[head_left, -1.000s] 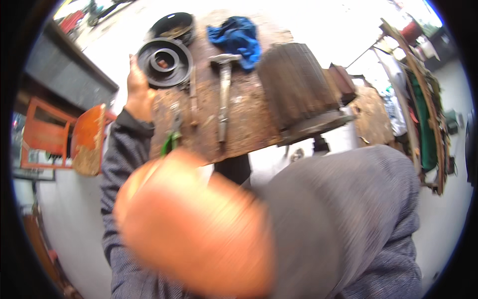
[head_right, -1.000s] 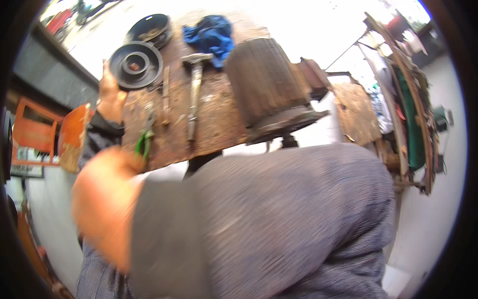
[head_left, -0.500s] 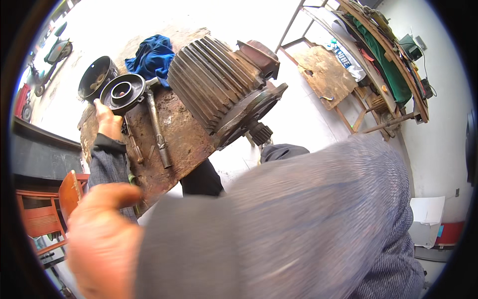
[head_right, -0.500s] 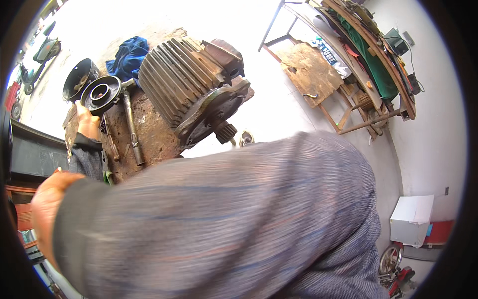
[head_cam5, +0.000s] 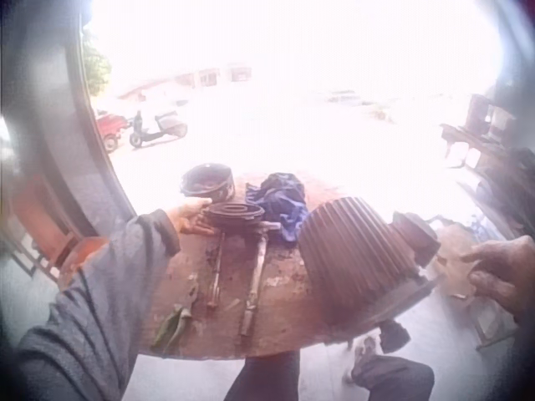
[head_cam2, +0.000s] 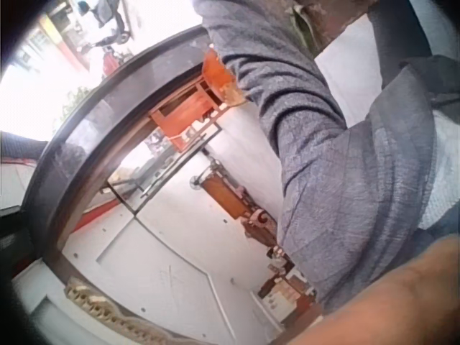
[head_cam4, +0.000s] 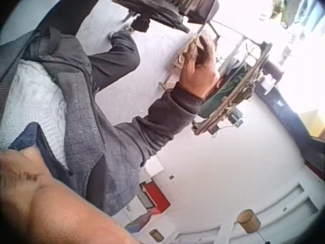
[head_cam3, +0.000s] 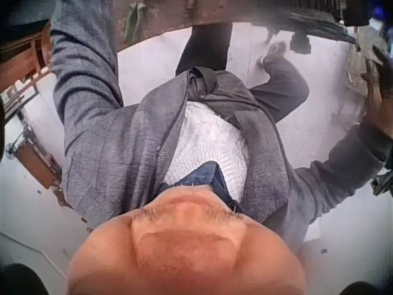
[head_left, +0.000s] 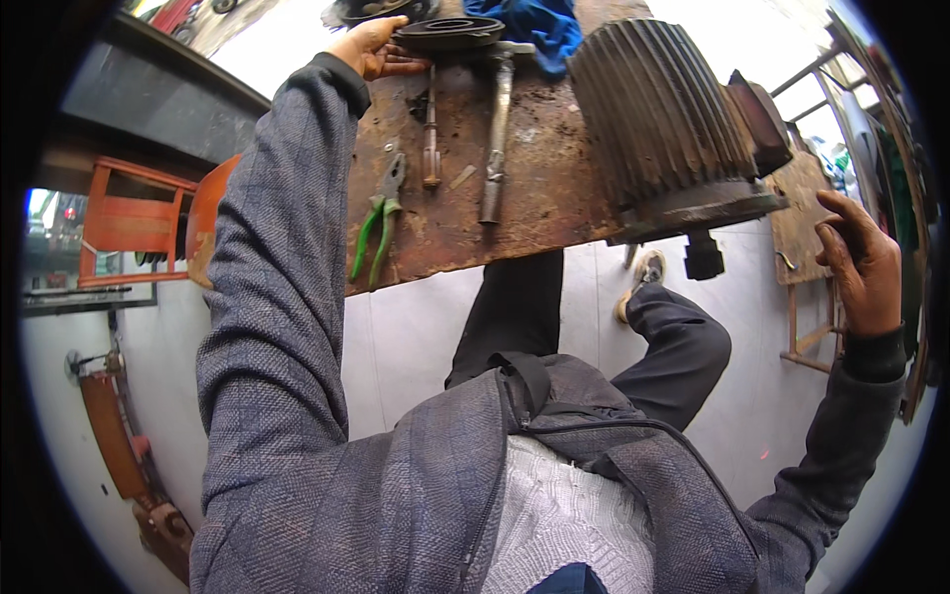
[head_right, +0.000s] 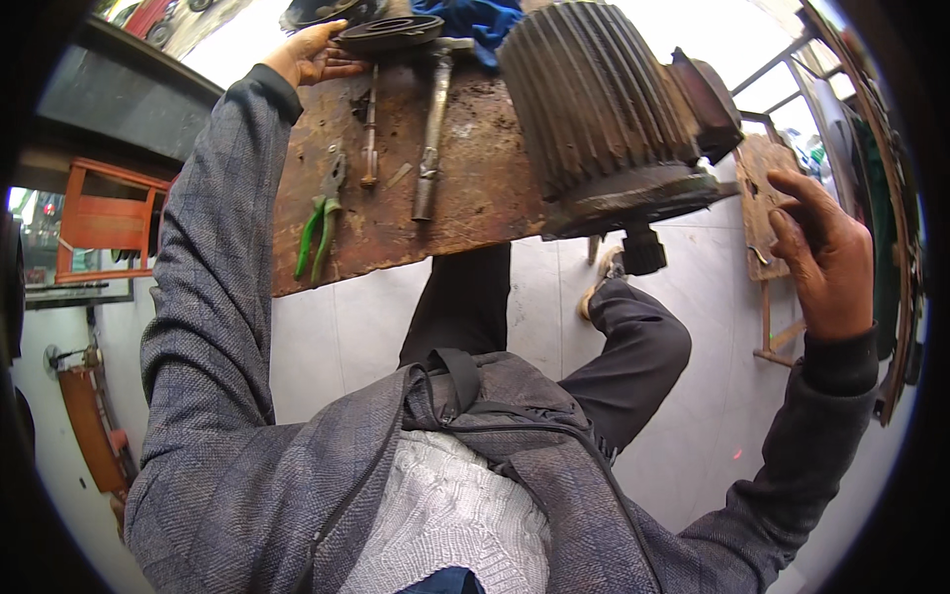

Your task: The person disassembles a motor by removing a retaining clip with pliers and a screwdriver, then uses a hammer to tap the housing. They clean a circular metal part with a blue cloth, reassemble the motor by inserting the part, and secure it with a retaining clip.

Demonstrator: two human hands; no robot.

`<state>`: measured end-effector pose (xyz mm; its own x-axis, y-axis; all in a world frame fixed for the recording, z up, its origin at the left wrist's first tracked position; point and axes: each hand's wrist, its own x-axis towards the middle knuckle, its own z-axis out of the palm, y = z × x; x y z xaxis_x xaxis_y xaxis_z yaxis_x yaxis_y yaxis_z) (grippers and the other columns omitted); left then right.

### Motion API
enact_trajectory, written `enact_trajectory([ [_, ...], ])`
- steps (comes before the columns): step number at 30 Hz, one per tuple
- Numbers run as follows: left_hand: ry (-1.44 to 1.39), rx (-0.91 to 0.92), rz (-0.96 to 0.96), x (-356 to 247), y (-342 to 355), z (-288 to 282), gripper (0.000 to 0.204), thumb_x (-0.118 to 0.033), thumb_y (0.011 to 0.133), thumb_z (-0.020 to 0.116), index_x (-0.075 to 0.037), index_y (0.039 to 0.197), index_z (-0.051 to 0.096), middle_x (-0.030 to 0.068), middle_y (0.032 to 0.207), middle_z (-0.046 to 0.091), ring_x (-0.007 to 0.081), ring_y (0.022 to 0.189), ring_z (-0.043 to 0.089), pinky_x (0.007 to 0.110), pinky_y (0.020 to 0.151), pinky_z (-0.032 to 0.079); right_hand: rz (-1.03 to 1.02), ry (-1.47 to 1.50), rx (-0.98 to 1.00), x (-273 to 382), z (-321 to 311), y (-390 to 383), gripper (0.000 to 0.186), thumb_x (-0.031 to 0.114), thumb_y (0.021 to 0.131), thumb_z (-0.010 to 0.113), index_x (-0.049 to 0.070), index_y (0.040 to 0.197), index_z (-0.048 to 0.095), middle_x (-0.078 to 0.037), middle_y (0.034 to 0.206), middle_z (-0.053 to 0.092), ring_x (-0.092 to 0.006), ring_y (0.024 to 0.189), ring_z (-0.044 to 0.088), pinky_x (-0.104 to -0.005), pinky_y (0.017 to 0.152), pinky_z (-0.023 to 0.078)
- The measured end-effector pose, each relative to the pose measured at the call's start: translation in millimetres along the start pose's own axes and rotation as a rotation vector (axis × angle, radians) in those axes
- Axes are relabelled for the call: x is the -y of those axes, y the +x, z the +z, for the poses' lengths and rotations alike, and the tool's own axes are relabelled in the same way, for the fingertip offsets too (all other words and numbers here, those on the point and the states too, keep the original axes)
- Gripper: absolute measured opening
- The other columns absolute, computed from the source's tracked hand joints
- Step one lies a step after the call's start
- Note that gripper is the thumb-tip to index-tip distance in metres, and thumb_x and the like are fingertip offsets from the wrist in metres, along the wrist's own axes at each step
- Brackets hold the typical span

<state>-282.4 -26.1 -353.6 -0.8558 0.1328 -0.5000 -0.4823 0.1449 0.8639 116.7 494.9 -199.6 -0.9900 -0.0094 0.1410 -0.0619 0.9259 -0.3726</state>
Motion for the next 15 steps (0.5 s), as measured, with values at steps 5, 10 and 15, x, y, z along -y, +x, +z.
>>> enact_trajectory([
  [5, 0.42, 0.127, 0.047, -9.8, -39.6, -18.0, 0.092, -0.058, 0.104, 0.061, 0.016, 0.154, 0.038, 0.0379, 0.14, 0.06, 0.0383, 0.111, 0.076, 0.041, 0.086, 0.067, 0.07, 0.09, -0.003, -54.6, 18.1, 25.2, 0.038, 0.026, 0.106, 0.07, 0.009, 0.14, 0.068, -0.01, 0.101, 0.076, -0.0128, 0.077, 0.07, -0.0264, 0.067, 0.057],
  [10, 0.549, -0.071, 0.252, -20.7, -81.5, -40.3, 0.069, -0.047, 0.105, 0.06, 0.007, 0.147, 0.052, 0.029, 0.133, 0.068, 0.0341, 0.112, 0.074, 0.038, 0.093, 0.061, 0.136, 0.246, -0.009, -102.5, 31.4, 66.4, 0.038, 0.029, 0.108, 0.068, 0.011, 0.141, 0.068, -0.007, 0.104, 0.075, -0.0102, 0.079, 0.068, -0.0248, 0.068, 0.054],
  [15, 0.628, -0.168, 0.403, -1.1, -107.5, -81.5, 0.065, -0.05, 0.105, 0.065, 0.004, 0.141, 0.058, 0.0217, 0.126, 0.071, 0.0273, 0.1, 0.078, 0.033, 0.083, 0.065, 0.134, 0.236, -0.029, -140.3, 47.2, 99.0, 0.041, 0.033, 0.108, 0.068, 0.009, 0.14, 0.069, -0.009, 0.11, 0.076, -0.0134, 0.088, 0.072, -0.0274, 0.073, 0.056],
])
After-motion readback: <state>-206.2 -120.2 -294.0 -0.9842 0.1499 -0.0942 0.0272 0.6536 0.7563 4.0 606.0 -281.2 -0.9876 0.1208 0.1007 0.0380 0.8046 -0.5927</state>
